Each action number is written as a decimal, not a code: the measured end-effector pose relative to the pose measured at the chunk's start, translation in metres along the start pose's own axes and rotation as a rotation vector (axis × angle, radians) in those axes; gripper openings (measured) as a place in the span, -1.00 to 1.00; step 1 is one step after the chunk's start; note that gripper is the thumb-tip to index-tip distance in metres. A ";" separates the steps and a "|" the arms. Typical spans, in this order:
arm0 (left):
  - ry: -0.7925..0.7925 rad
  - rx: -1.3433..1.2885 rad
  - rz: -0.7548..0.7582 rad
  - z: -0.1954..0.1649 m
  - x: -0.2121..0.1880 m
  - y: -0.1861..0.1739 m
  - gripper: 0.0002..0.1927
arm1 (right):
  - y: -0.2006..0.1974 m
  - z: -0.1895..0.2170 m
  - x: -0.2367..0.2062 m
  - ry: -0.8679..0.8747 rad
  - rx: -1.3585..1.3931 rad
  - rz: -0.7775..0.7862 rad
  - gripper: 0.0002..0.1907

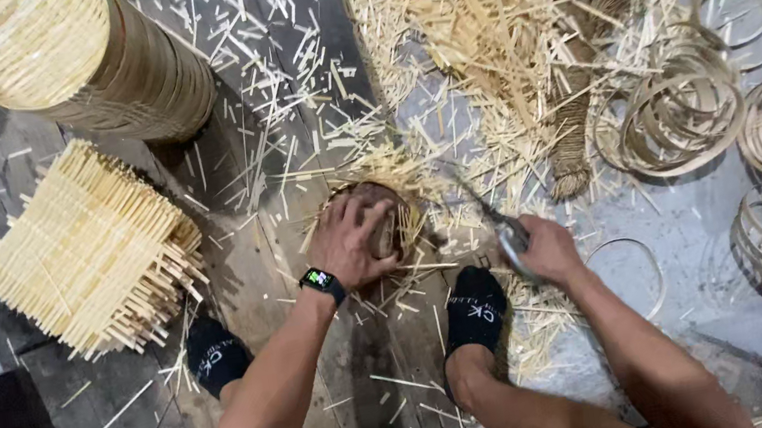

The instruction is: The person assembles small round bamboo trays by placing a circular bamboo ring over a square woven mat, then uses shears to trim the excess mat material flush with the ring. The finished trays are stacked nearby.

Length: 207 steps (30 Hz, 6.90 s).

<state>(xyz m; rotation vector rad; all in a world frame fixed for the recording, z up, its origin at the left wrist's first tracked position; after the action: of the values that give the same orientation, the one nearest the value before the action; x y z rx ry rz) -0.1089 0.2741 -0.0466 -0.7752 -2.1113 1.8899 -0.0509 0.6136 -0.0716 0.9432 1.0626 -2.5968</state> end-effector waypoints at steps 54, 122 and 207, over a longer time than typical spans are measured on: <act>-0.378 -0.427 -0.068 -0.029 -0.023 0.026 0.05 | 0.021 0.049 0.061 -0.510 -0.667 -0.121 -0.70; -0.283 -0.550 -0.055 -0.027 -0.034 0.001 0.06 | 0.026 0.059 0.081 -0.421 -0.858 0.031 -0.57; -0.805 -0.920 0.030 0.022 0.055 0.081 -0.72 | 0.089 0.066 0.054 -0.183 0.669 -0.085 -0.75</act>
<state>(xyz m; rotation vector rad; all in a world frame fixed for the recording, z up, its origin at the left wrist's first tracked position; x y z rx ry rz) -0.1459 0.2860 -0.1386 -0.1072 -3.5544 1.2528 -0.0909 0.5077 -0.1196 0.7477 0.1747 -3.0943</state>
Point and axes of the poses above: each hand's wrist, its own x-axis towards the middle knuckle, its own y-axis out of the palm, z = x × y, the point moved 1 cm from there along x, towards the middle knuckle, and after that the axes turned 13 degrees about x, right-handed, at the moved point
